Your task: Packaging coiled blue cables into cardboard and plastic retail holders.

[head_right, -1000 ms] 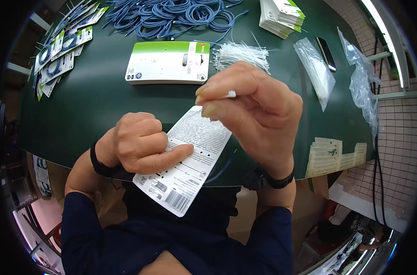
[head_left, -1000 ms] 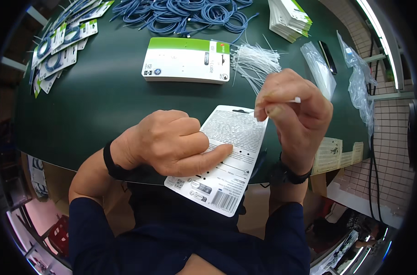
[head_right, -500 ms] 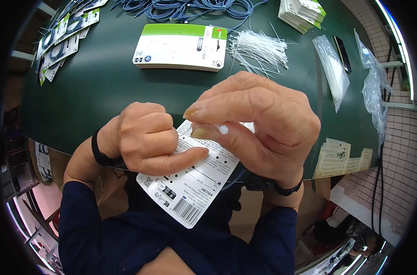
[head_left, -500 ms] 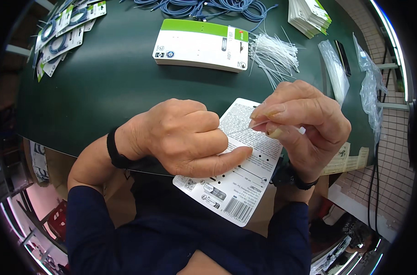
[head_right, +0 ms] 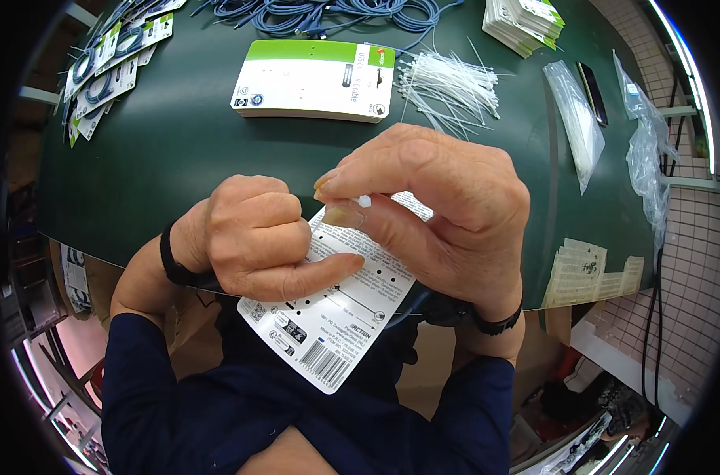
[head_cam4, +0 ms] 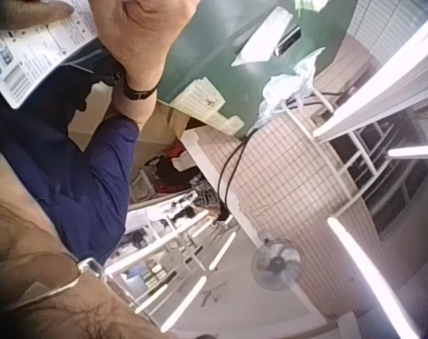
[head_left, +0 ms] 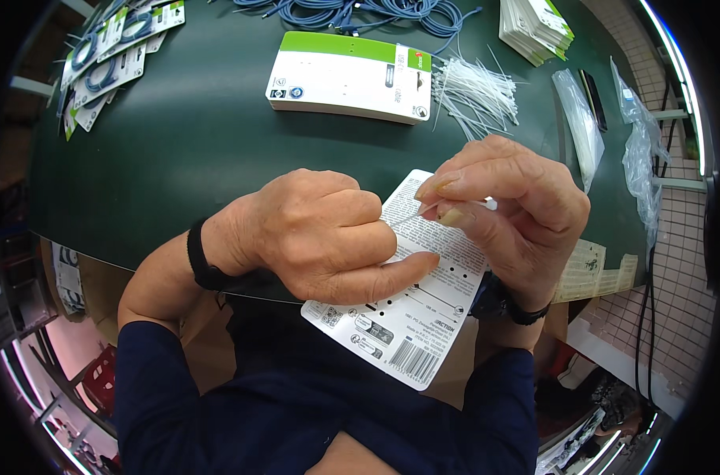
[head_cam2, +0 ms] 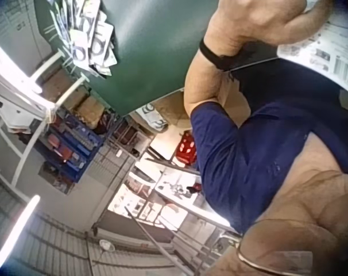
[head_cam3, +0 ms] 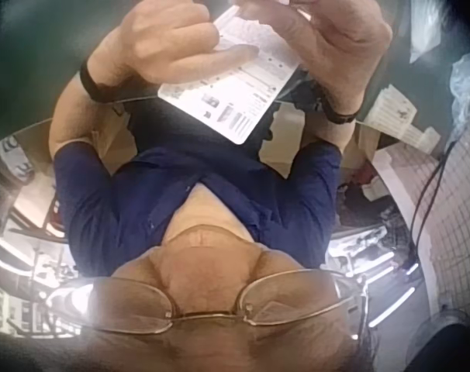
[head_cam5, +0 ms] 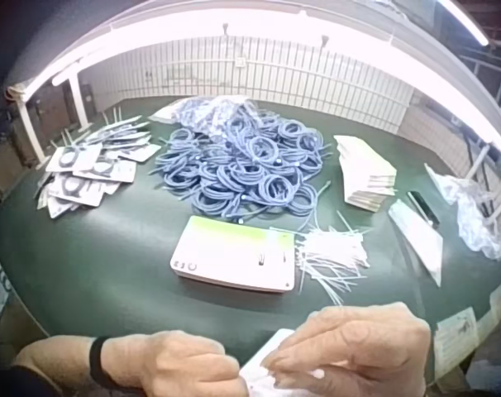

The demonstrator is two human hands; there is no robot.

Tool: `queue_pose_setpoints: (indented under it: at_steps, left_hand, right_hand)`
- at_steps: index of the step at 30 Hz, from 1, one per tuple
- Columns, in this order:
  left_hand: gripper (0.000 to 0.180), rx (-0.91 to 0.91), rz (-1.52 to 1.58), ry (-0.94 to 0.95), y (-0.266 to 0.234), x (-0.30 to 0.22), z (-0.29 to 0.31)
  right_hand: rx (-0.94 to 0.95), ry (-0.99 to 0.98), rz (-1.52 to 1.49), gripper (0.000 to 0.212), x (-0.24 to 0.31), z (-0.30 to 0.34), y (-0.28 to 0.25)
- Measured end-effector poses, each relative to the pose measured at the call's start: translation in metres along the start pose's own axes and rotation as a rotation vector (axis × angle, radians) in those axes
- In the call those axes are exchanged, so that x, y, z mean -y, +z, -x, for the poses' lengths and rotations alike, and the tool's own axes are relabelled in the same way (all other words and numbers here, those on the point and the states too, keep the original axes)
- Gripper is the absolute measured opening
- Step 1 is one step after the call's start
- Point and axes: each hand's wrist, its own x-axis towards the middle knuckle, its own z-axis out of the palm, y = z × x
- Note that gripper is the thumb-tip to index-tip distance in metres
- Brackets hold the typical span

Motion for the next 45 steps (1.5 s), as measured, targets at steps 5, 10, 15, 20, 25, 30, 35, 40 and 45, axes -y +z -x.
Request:
queue_pose_setpoints:
  at_steps: [5,10,15,20,25,30,35,40,45]
  left_hand:
    - [0.032,-0.016,-0.051,-0.019,0.002,0.000,0.000]
    - [0.029,-0.049,-0.056,-0.044,0.005,0.000,0.002]
    - [0.031,-0.051,-0.030,-0.055,0.004,0.001,-0.001]
    - [0.033,-0.111,-0.034,-0.067,0.009,0.003,-0.001]
    - [0.036,-0.142,0.003,-0.091,0.012,0.003,0.002]
    - [0.030,-0.101,0.153,-0.285,0.004,0.004,0.001]
    - [0.023,-0.327,0.146,-0.501,0.004,0.005,-0.003]
    - [0.021,-0.740,0.541,-1.087,0.008,0.005,-0.012]
    - [0.024,-0.928,0.869,-1.209,0.005,0.015,-0.026]
  right_hand:
    - [0.190,0.124,0.010,0.016,0.004,-0.002,-0.004]
    - [0.283,0.170,0.000,0.015,0.005,-0.002,-0.012]
    - [0.290,0.185,0.021,0.016,0.007,-0.003,-0.015]
    - [0.274,0.201,0.032,0.016,0.007,-0.004,-0.013]
    - [0.279,0.162,0.030,0.014,0.000,-0.005,-0.016]
    - [-0.026,0.270,-0.117,0.024,0.005,-0.003,-0.015]
    - [-0.549,0.008,-0.071,0.024,-0.016,0.001,-0.022]
    - [-0.368,-0.274,0.149,0.023,-0.015,0.006,0.000]
    - [-0.150,-0.410,0.388,0.030,-0.015,-0.002,0.040]
